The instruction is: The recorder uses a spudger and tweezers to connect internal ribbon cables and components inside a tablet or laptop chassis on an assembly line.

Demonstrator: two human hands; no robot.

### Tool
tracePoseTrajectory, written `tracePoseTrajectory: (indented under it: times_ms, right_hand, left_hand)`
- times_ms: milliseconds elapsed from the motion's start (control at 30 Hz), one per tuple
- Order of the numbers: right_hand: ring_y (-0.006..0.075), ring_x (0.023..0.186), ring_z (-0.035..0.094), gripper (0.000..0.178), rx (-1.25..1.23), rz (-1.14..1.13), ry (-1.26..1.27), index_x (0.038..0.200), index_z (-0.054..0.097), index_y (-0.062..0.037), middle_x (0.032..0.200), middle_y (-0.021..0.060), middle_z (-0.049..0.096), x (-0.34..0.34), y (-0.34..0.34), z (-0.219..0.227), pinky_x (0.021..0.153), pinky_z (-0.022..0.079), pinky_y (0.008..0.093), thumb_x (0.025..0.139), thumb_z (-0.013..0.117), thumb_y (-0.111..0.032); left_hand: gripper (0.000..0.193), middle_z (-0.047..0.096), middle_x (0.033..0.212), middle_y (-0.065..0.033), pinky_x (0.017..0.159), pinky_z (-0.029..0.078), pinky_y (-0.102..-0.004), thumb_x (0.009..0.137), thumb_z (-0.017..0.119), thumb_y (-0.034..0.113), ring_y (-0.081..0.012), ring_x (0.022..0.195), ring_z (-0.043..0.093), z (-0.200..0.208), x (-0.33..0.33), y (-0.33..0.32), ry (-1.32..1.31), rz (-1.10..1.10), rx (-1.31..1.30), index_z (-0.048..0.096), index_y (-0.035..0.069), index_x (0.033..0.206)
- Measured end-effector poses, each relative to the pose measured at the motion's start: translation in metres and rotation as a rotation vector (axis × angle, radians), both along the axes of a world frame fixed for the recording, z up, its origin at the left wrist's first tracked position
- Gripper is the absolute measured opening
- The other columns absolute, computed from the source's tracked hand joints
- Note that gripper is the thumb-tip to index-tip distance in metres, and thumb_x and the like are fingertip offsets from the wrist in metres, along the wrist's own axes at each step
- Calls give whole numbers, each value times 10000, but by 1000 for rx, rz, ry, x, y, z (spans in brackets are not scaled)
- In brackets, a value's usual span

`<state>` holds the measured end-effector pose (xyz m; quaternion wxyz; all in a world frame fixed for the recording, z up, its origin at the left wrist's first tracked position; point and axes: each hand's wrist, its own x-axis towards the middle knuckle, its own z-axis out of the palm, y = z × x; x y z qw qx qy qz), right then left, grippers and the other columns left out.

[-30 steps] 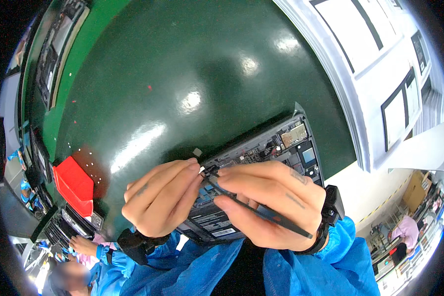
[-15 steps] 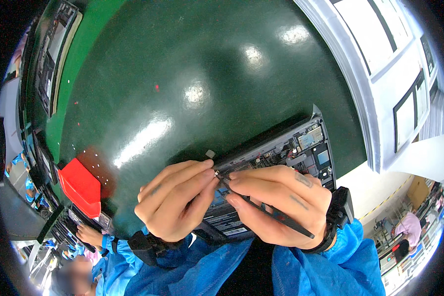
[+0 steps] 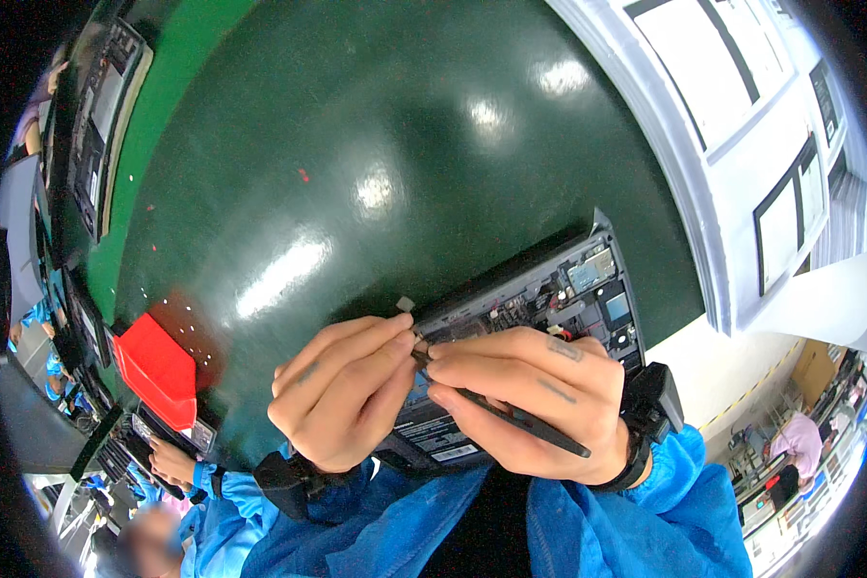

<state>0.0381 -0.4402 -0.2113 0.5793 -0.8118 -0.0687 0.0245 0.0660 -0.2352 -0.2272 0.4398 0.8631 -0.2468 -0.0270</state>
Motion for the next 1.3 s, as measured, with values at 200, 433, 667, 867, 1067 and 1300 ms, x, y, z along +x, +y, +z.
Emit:
tracePoseTrajectory:
  times_ms: [200,433,667,867,1067,1300]
  right_hand:
    - [259,799,759,245,70,-87,92,999,753,36,972,193,763,-4,-12,7,681,597,307,771,840,14]
    - [228,784,740,201,30,-120,100,984,738,31,959,198,757,-6,-9,6,685,578,288,811,816,-34]
    - [254,814,745,217,17,-104,1,990,721,32,955,209,754,-8,-5,4,718,588,317,813,815,-52]
    - [272,830,744,217,101,-245,116,979,723,55,945,214,750,-12,-1,1,751,585,336,815,823,-47]
    - [253,810,741,176,39,-210,100,984,736,52,945,189,761,-11,2,1,732,576,308,825,802,13]
    - [201,754,724,166,34,-193,99,978,746,46,937,175,765,-10,0,2,645,546,270,824,804,23]
  left_hand:
    - [236,753,896,-229,743,628,-396,689,784,-112,-350,842,759,13,-7,24,-82,31,18,725,-76,914]
    - [208,749,1027,-242,800,593,-365,898,653,-80,-318,882,732,45,-55,111,-297,848,614,713,-96,1097]
    - [239,729,1189,-210,908,550,-396,939,673,-25,-308,1044,697,38,-64,130,-395,1008,844,724,-38,1172]
    - [316,734,1117,-198,843,598,-399,636,873,33,-353,986,701,17,-31,15,-206,260,127,766,5,931]
    - [277,735,1141,-182,859,573,-400,678,871,15,-357,1008,693,7,-13,-4,-82,170,95,768,-9,934]
    - [261,740,1126,-172,838,577,-385,682,853,-23,-341,996,695,-2,-13,-8,-121,181,51,765,-8,927]
